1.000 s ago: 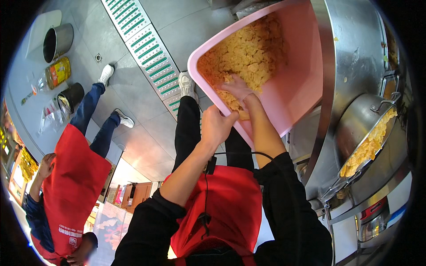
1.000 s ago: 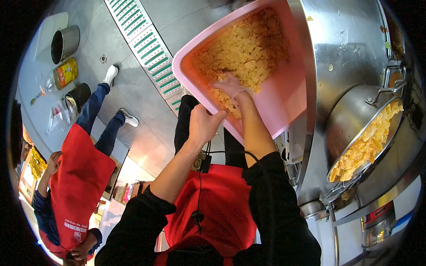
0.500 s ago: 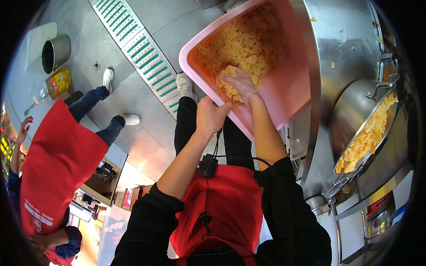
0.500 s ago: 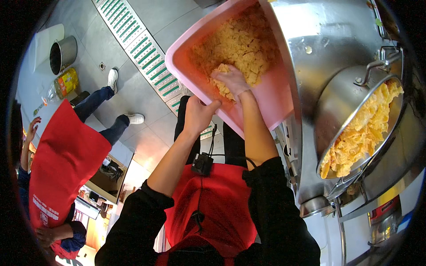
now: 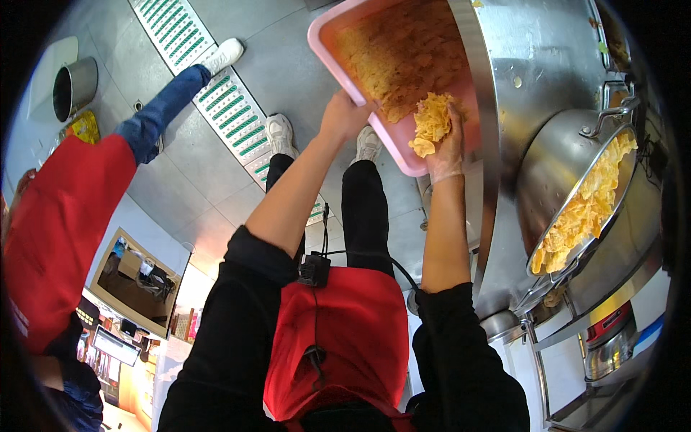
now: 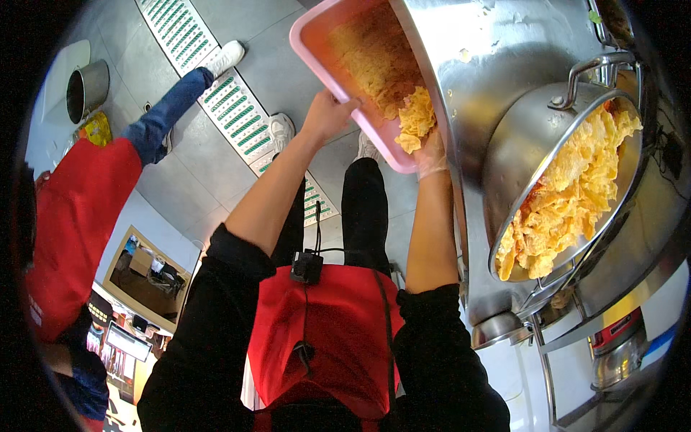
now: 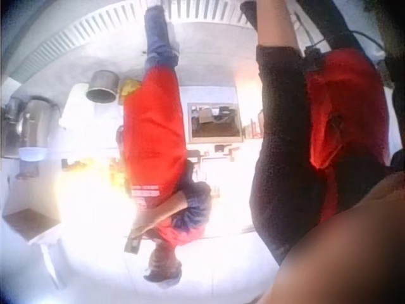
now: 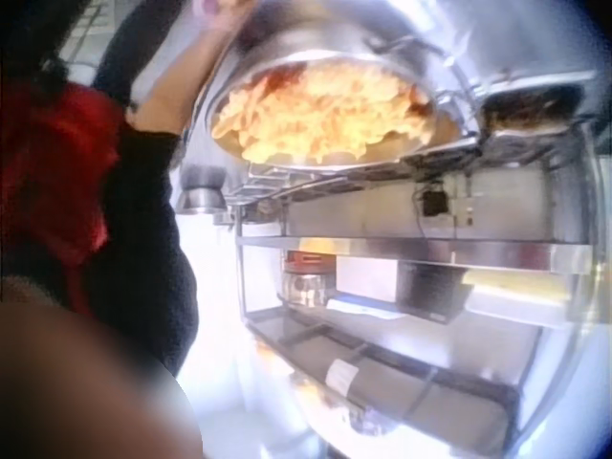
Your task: The person assembles two noodle bowls by adding various toppings from stainless steel containers, ladling broth from a large pot, and placing scrambled egg on top. The person uses tongs and a ladle to transfer ingredients and liquid into the bowls.
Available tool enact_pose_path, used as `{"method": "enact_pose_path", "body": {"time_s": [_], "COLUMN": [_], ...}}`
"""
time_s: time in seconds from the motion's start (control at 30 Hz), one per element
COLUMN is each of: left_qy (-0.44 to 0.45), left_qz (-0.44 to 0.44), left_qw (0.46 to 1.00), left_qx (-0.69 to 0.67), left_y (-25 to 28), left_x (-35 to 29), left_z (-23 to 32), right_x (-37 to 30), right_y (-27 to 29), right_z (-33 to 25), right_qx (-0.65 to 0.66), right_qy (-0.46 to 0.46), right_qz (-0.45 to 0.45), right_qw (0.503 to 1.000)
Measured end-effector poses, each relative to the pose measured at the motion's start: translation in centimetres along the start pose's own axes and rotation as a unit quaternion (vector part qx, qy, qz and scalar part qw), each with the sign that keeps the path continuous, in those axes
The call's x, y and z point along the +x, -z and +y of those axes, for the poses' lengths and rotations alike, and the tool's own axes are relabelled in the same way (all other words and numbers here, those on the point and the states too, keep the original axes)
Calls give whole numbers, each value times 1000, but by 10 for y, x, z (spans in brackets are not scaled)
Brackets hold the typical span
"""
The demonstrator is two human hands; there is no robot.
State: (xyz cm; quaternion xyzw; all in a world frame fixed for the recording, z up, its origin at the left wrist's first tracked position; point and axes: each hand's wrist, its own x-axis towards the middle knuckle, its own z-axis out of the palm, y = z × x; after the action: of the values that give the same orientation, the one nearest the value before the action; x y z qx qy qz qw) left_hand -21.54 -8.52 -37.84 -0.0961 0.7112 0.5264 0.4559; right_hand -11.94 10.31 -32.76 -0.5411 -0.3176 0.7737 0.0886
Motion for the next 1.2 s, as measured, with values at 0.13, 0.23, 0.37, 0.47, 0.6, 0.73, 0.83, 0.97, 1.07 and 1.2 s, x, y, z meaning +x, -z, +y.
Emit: {"method": "enact_pose_path", "body": {"time_s": [0.13,0.23,0.37,0.47,0.6,0.73,0.83,0.97,1.07,1.2], "left_qy": [6,37,61,91,113,291,306,303,306,255], "left_qz": [-83,-109,-70,-33,-63,-207,-155,-216,-275,-327], "left_qw": [994,991,989,987,991,933,939,928,908,906], "left_qx": [-71,-62,-115,-130,44,38,-5,21,77,87], "left_y": [-3,-2,0,9,54,67,45,34,22,17], "left_x": [5,-5,-32,-82,-190,-284,-309,-291,-286,-290], "left_z": [27,37,15,-31,-100,-124,-118,-113,-114,-98], "right_x": [-2,4,24,35,44,40,20,-18,-38,-58], "right_y": [-9,-20,-22,-9,10,25,30,21,14,16], "right_z": [-8,-18,-17,-8,5,7,5,7,5,-5], "right_qx": [-164,-37,-69,-126,-217,-297,-396,-219,-72,67], "right_qy": [137,93,131,167,207,230,259,158,44,-50], "right_qz": [28,81,104,117,125,115,91,-5,11,-21], "right_qw": [977,992,984,971,946,920,876,963,996,996]}}
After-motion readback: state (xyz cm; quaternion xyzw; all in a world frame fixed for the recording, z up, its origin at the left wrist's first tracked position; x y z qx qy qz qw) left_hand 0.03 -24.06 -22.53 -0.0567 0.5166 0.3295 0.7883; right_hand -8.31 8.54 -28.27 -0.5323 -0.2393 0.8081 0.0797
